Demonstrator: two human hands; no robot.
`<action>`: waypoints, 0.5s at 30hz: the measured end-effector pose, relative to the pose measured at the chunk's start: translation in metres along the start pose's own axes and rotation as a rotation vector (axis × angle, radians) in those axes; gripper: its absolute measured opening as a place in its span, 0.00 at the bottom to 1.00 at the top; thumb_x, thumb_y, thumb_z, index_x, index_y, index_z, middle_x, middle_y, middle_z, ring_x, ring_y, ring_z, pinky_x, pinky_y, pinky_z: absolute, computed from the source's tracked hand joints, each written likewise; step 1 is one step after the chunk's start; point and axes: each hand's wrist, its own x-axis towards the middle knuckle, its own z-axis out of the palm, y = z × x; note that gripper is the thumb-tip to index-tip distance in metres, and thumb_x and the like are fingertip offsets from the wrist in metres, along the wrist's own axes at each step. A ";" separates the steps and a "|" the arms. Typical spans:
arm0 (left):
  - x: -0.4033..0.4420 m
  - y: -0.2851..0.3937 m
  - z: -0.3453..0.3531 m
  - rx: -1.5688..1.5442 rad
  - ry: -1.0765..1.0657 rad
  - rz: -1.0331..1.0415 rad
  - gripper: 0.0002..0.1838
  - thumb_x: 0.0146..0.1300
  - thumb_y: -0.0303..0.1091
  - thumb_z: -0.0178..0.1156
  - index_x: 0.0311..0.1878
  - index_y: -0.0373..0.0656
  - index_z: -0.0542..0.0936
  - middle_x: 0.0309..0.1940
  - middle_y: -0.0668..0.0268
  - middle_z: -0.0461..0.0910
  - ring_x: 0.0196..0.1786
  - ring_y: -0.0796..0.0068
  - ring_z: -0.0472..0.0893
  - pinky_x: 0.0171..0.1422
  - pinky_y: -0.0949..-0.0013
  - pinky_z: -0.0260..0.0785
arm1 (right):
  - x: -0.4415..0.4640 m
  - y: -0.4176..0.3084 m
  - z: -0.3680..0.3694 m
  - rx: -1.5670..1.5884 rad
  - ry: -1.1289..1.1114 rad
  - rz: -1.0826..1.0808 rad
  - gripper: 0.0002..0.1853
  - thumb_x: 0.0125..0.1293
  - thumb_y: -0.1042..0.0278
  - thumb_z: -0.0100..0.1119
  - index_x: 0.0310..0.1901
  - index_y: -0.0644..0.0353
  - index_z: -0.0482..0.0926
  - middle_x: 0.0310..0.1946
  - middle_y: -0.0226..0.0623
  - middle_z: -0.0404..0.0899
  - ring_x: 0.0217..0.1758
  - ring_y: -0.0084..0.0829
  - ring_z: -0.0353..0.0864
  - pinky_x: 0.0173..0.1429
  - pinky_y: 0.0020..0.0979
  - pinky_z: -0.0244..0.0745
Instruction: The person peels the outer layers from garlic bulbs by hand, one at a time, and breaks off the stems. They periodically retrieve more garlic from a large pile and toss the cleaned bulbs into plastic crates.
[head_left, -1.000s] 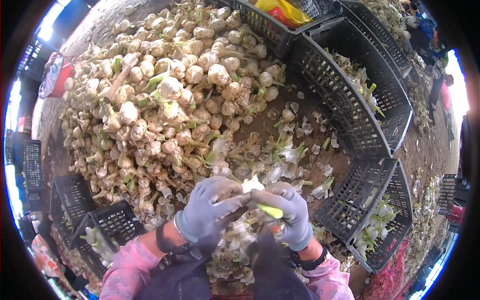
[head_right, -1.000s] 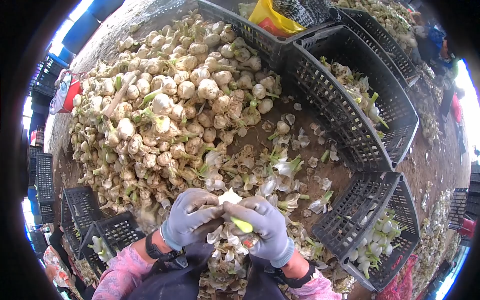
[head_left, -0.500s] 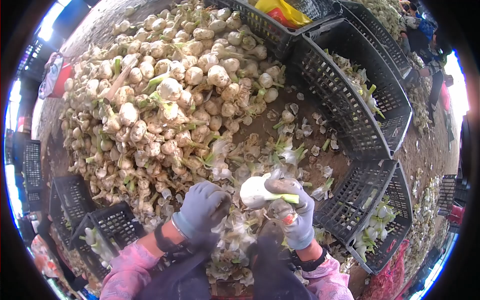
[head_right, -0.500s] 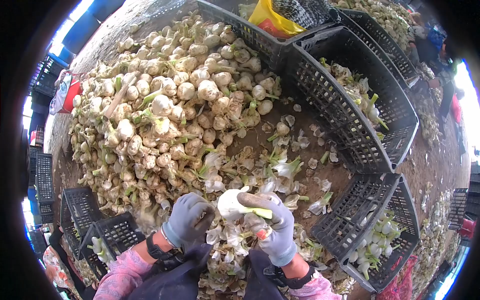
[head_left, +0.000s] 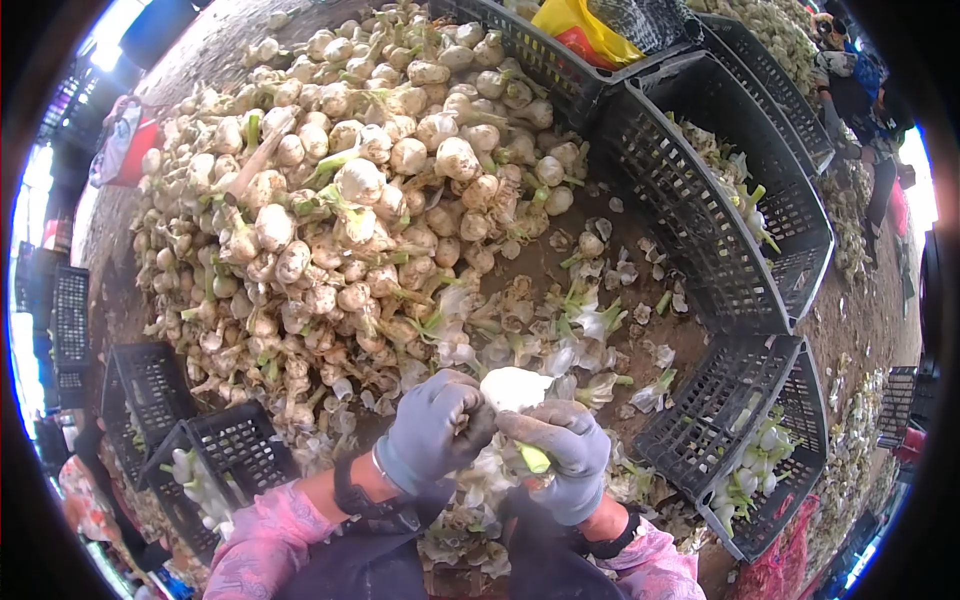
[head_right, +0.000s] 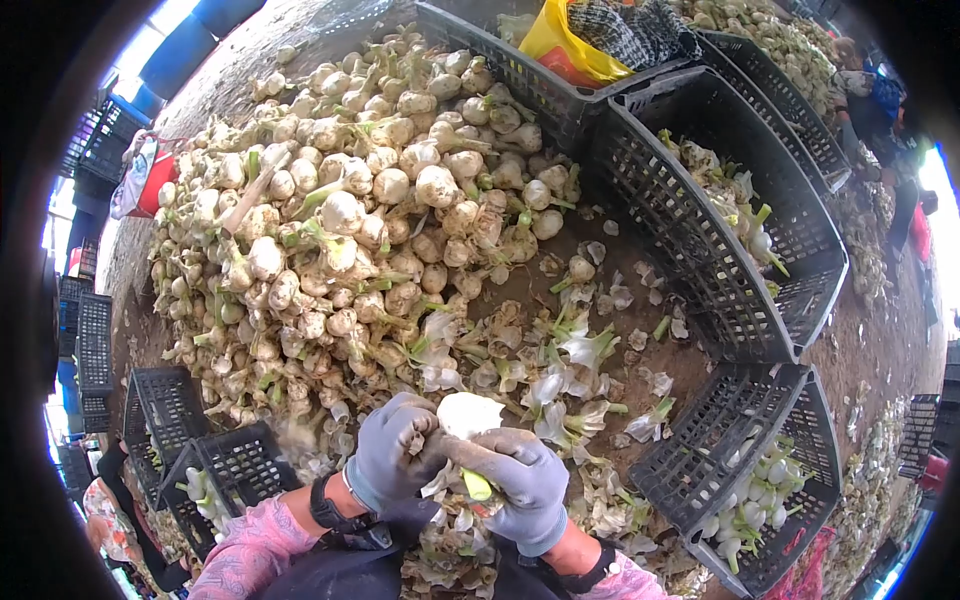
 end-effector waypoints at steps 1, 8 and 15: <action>0.001 -0.002 0.000 -0.006 0.019 -0.009 0.10 0.49 0.20 0.63 0.34 0.41 0.73 0.32 0.58 0.77 0.30 0.59 0.78 0.34 0.64 0.72 | -0.002 0.001 0.001 0.061 0.065 0.040 0.16 0.56 0.67 0.73 0.47 0.55 0.87 0.37 0.34 0.84 0.42 0.32 0.82 0.48 0.30 0.76; 0.002 -0.009 -0.011 -0.039 0.170 -0.258 0.03 0.55 0.23 0.58 0.33 0.40 0.74 0.31 0.58 0.77 0.34 0.66 0.77 0.40 0.66 0.71 | -0.012 0.007 0.008 0.249 0.234 0.258 0.15 0.57 0.72 0.71 0.48 0.59 0.86 0.42 0.37 0.82 0.46 0.33 0.81 0.50 0.29 0.75; -0.001 0.005 0.001 -0.672 -0.078 -0.498 0.37 0.66 0.60 0.60 0.63 0.36 0.66 0.57 0.59 0.74 0.52 0.72 0.77 0.58 0.68 0.71 | -0.006 0.001 0.008 0.014 0.049 0.003 0.19 0.54 0.77 0.70 0.49 0.55 0.86 0.43 0.34 0.83 0.47 0.34 0.82 0.51 0.31 0.78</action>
